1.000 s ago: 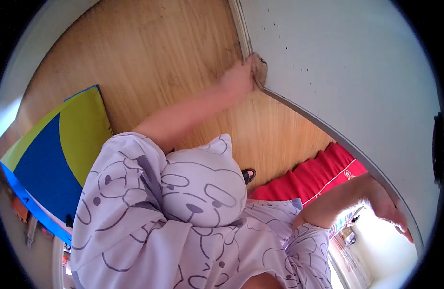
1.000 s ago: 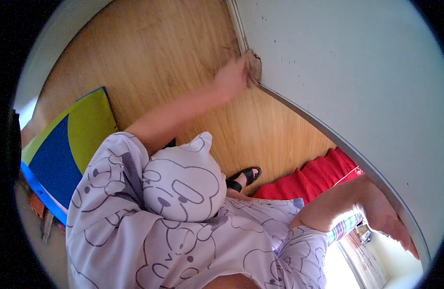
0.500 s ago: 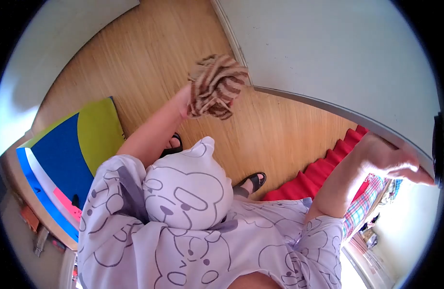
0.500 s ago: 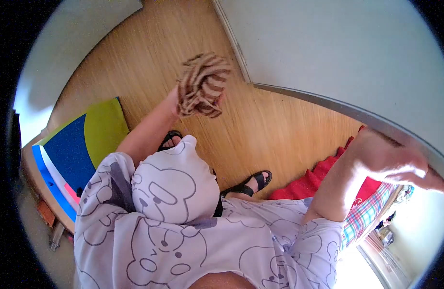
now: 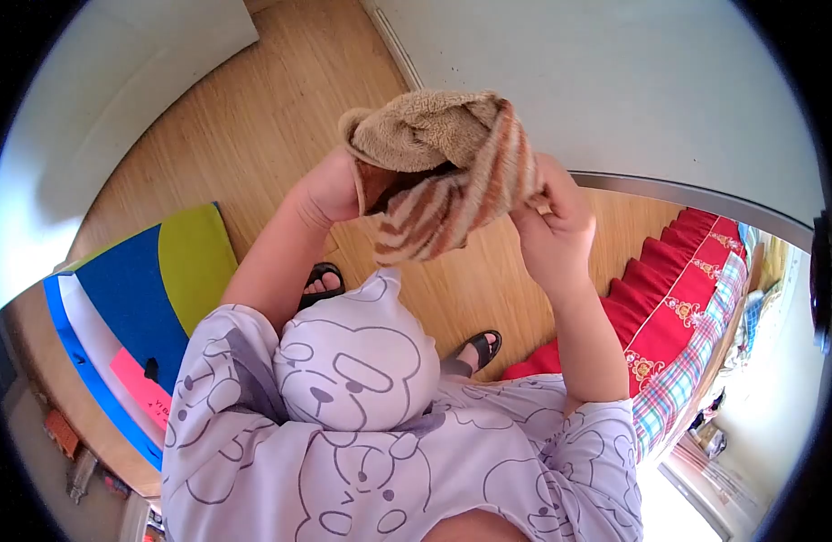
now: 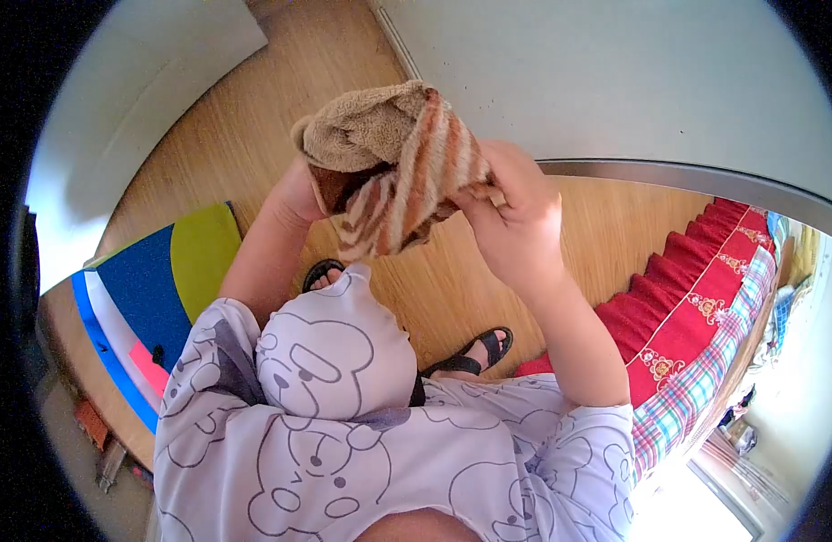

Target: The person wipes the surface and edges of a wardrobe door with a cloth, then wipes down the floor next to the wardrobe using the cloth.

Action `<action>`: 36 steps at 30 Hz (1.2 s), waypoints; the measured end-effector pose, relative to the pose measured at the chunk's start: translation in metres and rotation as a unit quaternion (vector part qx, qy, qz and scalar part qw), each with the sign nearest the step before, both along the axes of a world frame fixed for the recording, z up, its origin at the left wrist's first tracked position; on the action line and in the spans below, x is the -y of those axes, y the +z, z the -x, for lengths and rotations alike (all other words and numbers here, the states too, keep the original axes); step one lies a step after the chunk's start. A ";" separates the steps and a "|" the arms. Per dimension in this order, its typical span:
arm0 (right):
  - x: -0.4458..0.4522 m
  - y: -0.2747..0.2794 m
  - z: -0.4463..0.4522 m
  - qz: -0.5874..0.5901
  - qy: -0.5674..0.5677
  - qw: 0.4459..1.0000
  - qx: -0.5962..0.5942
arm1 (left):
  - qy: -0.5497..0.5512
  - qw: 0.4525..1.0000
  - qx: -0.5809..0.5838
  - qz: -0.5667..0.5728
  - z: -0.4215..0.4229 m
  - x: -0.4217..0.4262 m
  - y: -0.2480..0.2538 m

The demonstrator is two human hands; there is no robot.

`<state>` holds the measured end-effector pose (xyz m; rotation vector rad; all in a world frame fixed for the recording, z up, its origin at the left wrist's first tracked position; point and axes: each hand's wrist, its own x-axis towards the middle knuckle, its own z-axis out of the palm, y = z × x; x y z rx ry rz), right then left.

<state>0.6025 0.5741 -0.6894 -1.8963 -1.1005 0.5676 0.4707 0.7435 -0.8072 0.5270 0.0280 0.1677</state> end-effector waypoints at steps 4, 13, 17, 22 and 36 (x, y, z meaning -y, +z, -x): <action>0.017 0.005 0.003 -0.206 0.000 0.916 -0.346 | -0.004 0.987 -0.090 -0.134 0.001 -0.014 0.006; -0.010 0.014 -0.014 -0.159 0.004 0.903 -0.400 | 0.224 0.890 -0.292 -0.269 -0.010 -0.023 0.022; -0.025 0.031 -0.001 -0.041 -0.110 0.919 -0.377 | 0.116 0.934 -0.041 -0.335 -0.014 0.005 0.057; -0.015 0.034 0.001 0.023 -0.099 0.991 -0.087 | 0.227 0.870 -0.009 -0.438 -0.015 -0.004 0.053; -0.020 0.036 -0.011 -0.224 -0.071 0.781 -0.579 | 0.227 0.934 -0.257 -0.097 -0.016 -0.018 0.027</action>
